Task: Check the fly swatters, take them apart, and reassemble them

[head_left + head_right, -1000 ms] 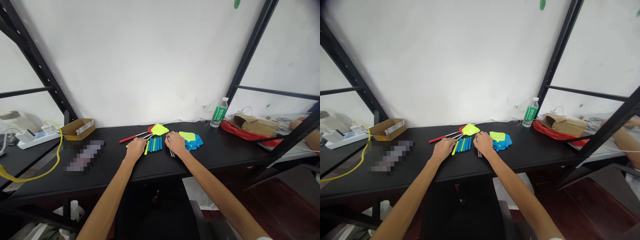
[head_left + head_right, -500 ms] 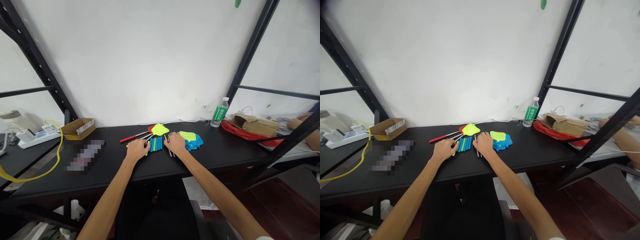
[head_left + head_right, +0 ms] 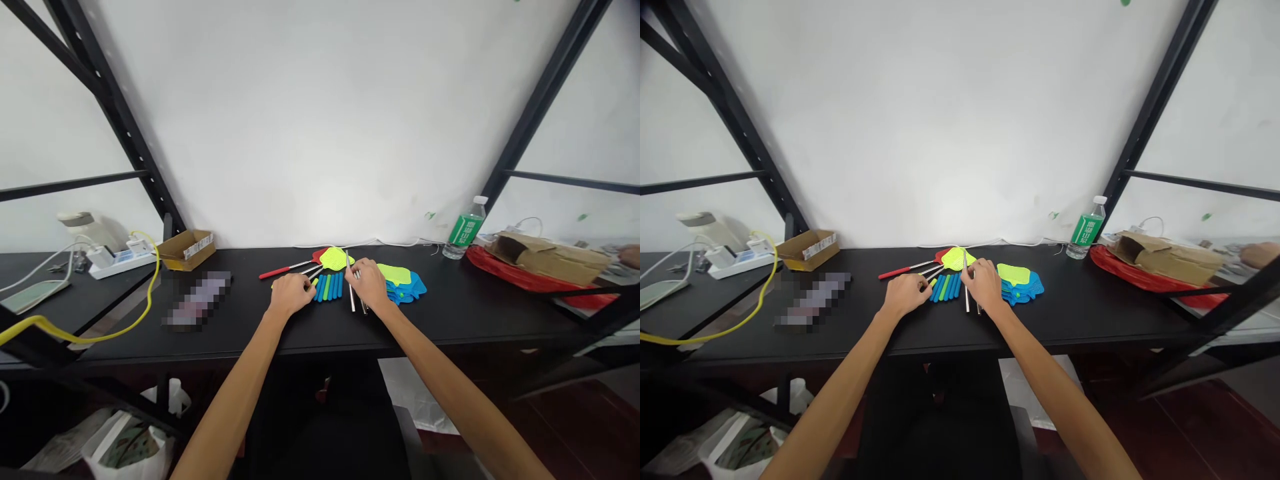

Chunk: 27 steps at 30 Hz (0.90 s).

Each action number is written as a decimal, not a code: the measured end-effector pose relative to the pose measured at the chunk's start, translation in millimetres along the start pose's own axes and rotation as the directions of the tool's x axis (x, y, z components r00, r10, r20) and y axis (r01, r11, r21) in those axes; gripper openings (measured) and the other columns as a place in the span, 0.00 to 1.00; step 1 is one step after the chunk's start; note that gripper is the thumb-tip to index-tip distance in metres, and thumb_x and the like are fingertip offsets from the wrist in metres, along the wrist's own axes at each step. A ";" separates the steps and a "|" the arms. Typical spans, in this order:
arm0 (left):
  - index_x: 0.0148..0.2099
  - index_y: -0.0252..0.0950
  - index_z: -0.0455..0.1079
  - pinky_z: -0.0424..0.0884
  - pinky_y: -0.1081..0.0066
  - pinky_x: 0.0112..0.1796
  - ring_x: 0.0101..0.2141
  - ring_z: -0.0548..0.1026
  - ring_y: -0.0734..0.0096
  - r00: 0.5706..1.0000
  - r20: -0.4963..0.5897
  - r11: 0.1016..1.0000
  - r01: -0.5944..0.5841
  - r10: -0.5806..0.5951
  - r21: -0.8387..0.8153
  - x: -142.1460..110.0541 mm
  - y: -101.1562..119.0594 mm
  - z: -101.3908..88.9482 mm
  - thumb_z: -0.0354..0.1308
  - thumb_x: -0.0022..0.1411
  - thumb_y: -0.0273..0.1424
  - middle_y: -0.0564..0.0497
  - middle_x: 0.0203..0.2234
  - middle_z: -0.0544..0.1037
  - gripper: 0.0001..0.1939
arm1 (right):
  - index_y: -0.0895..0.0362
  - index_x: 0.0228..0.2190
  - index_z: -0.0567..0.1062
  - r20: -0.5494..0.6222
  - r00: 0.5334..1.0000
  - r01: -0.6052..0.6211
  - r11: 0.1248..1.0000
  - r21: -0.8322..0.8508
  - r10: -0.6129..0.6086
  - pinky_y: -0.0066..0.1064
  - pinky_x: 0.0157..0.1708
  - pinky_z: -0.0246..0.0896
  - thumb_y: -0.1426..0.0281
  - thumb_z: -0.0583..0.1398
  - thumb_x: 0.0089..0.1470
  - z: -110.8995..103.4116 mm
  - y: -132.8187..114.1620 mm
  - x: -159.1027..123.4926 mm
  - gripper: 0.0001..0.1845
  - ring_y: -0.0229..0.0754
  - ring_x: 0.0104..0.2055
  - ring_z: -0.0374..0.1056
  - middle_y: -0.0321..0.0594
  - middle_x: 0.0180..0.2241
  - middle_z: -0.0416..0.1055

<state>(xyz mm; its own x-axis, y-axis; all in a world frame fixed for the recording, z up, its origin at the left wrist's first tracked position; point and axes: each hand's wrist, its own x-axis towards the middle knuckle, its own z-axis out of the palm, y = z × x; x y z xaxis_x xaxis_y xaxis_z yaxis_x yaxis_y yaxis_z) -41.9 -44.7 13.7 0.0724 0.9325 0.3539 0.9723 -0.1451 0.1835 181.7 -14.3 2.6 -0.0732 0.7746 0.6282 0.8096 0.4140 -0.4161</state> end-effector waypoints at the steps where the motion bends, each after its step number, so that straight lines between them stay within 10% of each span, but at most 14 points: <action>1: 0.35 0.41 0.79 0.67 0.68 0.34 0.35 0.78 0.59 1.000 -0.012 1.000 0.000 0.000 -0.011 -0.2 0.0 -0.2 0.56 0.58 0.39 0.47 0.31 0.81 0.12 | 0.55 0.25 0.72 -0.029 1.000 0.007 0.998 0.062 -0.005 0.34 0.36 0.56 0.65 0.56 0.59 -0.7 0.4 0.7 0.13 0.46 0.39 0.65 0.42 0.33 0.72; 20: 0.58 0.40 0.70 0.68 0.68 0.43 0.44 0.74 0.62 0.966 -0.190 0.971 -0.203 0.177 -0.127 0.0 -6.2 2.4 0.51 0.67 0.35 0.48 0.40 0.79 0.19 | 0.55 0.32 0.69 -0.163 0.973 -0.075 0.893 0.444 0.163 0.29 0.27 0.51 0.59 0.52 0.61 -3.5 6.1 2.5 0.14 0.38 0.25 0.61 0.33 0.23 0.67; 27: 0.50 0.38 0.73 0.68 0.66 0.43 0.44 0.73 0.62 0.924 -0.271 0.944 -0.308 0.268 -0.117 -0.1 -7.7 4.2 0.51 0.67 0.32 0.48 0.42 0.77 0.14 | 0.54 0.33 0.68 -0.176 0.973 -0.059 0.898 0.435 0.149 0.29 0.27 0.51 0.61 0.52 0.60 -3.4 6.4 2.1 0.11 0.39 0.24 0.61 0.32 0.23 0.66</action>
<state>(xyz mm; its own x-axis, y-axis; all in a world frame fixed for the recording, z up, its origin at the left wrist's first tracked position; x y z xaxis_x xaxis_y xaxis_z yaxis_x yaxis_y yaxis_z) -48.5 -42.3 8.4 0.2673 0.7334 0.6250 0.8697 -0.4629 0.1712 188.8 -11.6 3.4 0.1518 0.7313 0.6650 0.4780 0.5346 -0.6970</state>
